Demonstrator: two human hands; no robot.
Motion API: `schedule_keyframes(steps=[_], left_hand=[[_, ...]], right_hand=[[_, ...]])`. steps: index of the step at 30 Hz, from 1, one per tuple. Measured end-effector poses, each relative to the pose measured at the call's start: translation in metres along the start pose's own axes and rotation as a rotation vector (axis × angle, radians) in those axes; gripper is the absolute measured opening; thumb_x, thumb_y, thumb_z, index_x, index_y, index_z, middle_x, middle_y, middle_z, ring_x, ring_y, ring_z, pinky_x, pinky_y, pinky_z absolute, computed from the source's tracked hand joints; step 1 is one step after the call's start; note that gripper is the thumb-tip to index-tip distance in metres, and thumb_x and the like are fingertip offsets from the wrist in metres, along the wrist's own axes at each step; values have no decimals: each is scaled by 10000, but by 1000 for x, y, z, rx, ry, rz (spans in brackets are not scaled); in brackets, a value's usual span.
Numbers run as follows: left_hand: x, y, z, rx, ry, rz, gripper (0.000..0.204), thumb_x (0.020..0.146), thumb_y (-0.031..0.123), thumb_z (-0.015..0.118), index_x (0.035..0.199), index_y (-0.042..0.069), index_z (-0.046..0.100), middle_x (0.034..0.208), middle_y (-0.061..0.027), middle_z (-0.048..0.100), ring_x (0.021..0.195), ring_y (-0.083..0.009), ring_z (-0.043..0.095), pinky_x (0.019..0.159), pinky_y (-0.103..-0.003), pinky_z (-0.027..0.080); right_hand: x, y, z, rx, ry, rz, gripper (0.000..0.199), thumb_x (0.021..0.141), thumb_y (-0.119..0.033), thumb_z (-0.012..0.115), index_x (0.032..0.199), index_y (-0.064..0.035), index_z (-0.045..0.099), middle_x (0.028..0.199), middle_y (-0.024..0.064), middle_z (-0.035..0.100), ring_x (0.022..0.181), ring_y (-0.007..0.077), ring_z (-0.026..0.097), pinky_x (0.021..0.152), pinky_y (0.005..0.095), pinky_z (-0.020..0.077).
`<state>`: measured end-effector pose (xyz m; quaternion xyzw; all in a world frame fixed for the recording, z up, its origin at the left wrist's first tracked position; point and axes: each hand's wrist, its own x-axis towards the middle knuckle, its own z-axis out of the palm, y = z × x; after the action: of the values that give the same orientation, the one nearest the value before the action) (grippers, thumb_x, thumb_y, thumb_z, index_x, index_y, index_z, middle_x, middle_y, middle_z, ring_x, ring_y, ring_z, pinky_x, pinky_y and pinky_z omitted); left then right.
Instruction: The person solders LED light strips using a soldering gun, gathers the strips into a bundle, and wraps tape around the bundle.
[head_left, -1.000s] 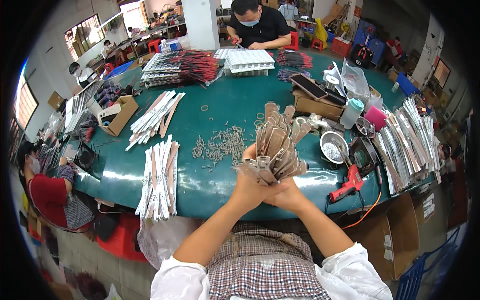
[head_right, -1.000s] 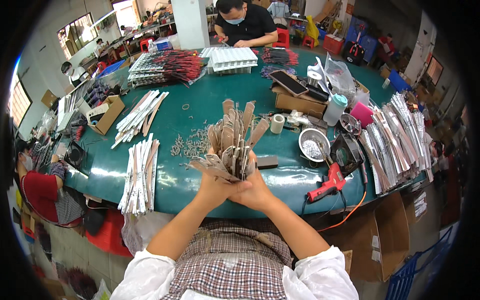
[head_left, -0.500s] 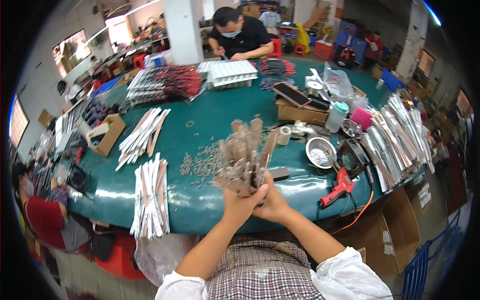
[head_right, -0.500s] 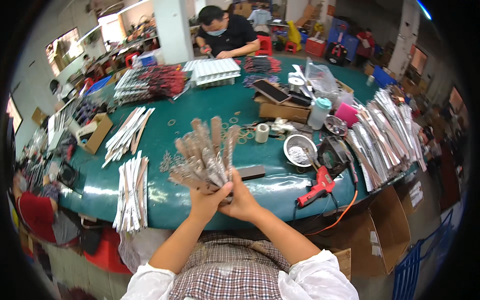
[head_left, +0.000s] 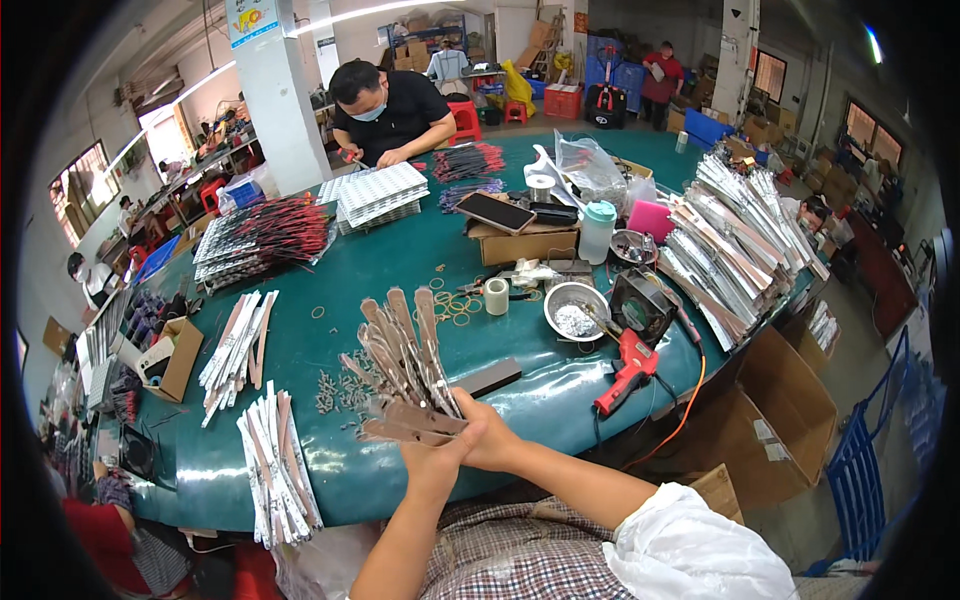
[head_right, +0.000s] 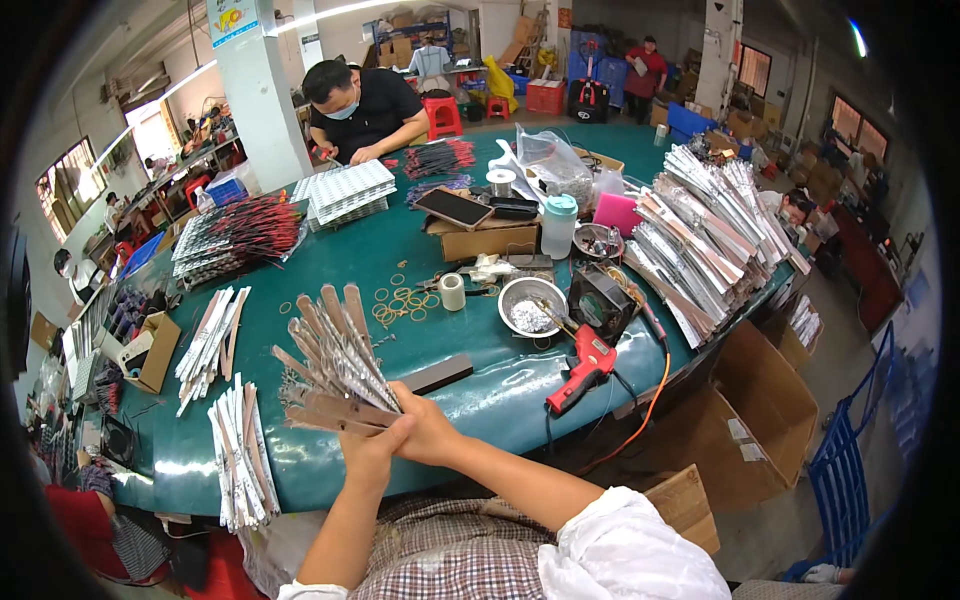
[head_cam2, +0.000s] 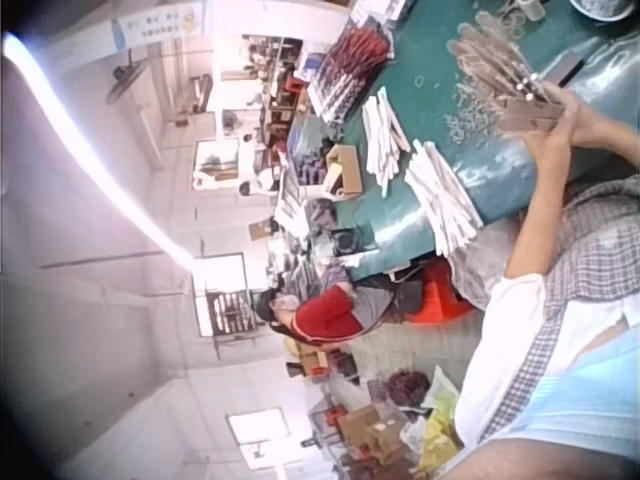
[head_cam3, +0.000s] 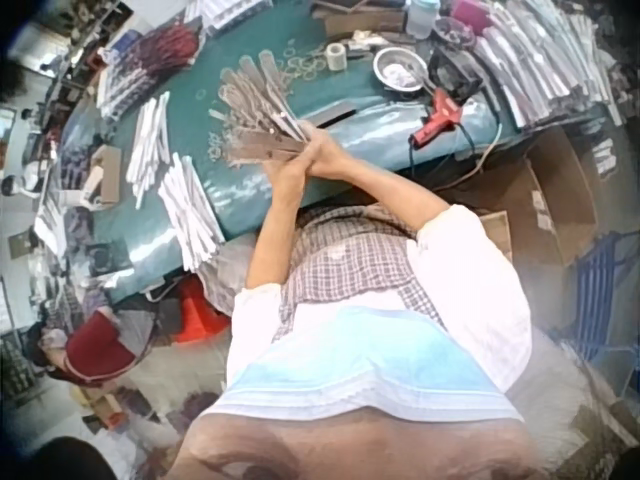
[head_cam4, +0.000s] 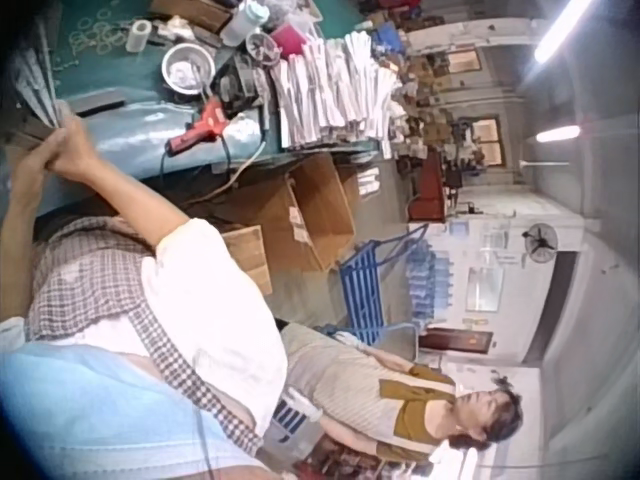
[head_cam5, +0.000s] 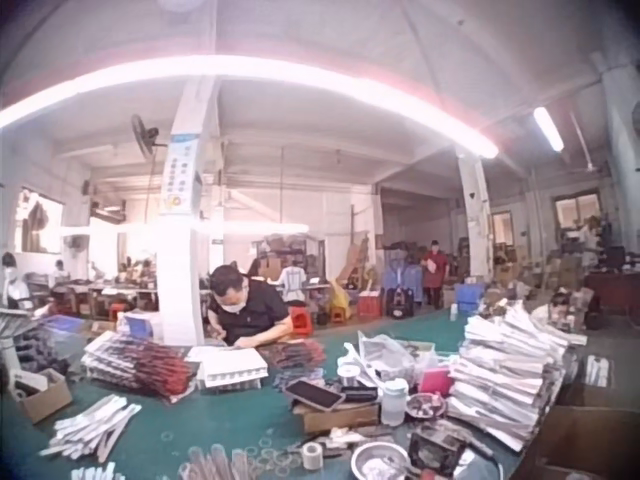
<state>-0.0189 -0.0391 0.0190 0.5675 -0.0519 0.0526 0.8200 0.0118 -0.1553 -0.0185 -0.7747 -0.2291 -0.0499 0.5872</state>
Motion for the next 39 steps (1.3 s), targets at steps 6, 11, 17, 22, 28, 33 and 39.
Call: schedule_keyframes(steps=[6,11,17,22,28,33,39], left_hand=[[17,24,-28,61,-270,-114,615,686,83,903,1190,10,557,1084,-72,623,981,-174,643,819,-327,553],[13,13,-18,158,-211,82,600,686,112,912,1169,9,572,1057,-56,626,966,-166,636,819,-316,548],[-1,-4,-6,77,23,100,742,726,130,889,1335,-18,492,1217,-94,571,1128,-191,574,954,-341,492],[5,-11,-11,165,70,-63,579,739,91,869,1206,-12,543,1113,-85,604,1006,-193,624,849,-318,534],[9,-8,-23,372,-109,122,626,729,113,879,1238,-13,536,1122,-90,610,1024,-177,613,868,-333,527],[10,-7,-19,236,-120,135,581,741,91,855,1233,-11,564,1141,-94,629,1035,-170,618,870,-334,528],[10,-15,-9,182,77,190,414,788,33,787,1157,-24,608,1057,-75,670,930,-151,659,829,-316,552]], right_hand=[[2,-3,-7,91,0,-52,633,735,-74,764,1297,-19,478,1044,201,684,984,339,691,828,385,533],[7,-7,-6,110,-16,-57,675,728,-79,773,1321,-28,455,1087,204,674,1014,340,682,849,385,530],[-1,-4,0,140,-34,11,761,708,-74,790,1366,-35,410,1136,197,661,1078,316,661,895,393,518],[-2,1,4,109,2,70,776,680,-73,795,1359,-30,422,1165,172,660,1085,276,653,902,376,517],[-3,-2,5,40,-45,10,659,777,-130,786,1352,-37,478,1128,141,686,1027,213,669,877,351,528],[0,6,5,-97,-85,10,718,760,-136,792,1386,-17,460,1140,184,684,1050,270,684,884,364,533],[-4,0,4,56,-100,28,754,735,-139,795,1390,13,454,1122,167,687,1037,276,684,889,355,529]])
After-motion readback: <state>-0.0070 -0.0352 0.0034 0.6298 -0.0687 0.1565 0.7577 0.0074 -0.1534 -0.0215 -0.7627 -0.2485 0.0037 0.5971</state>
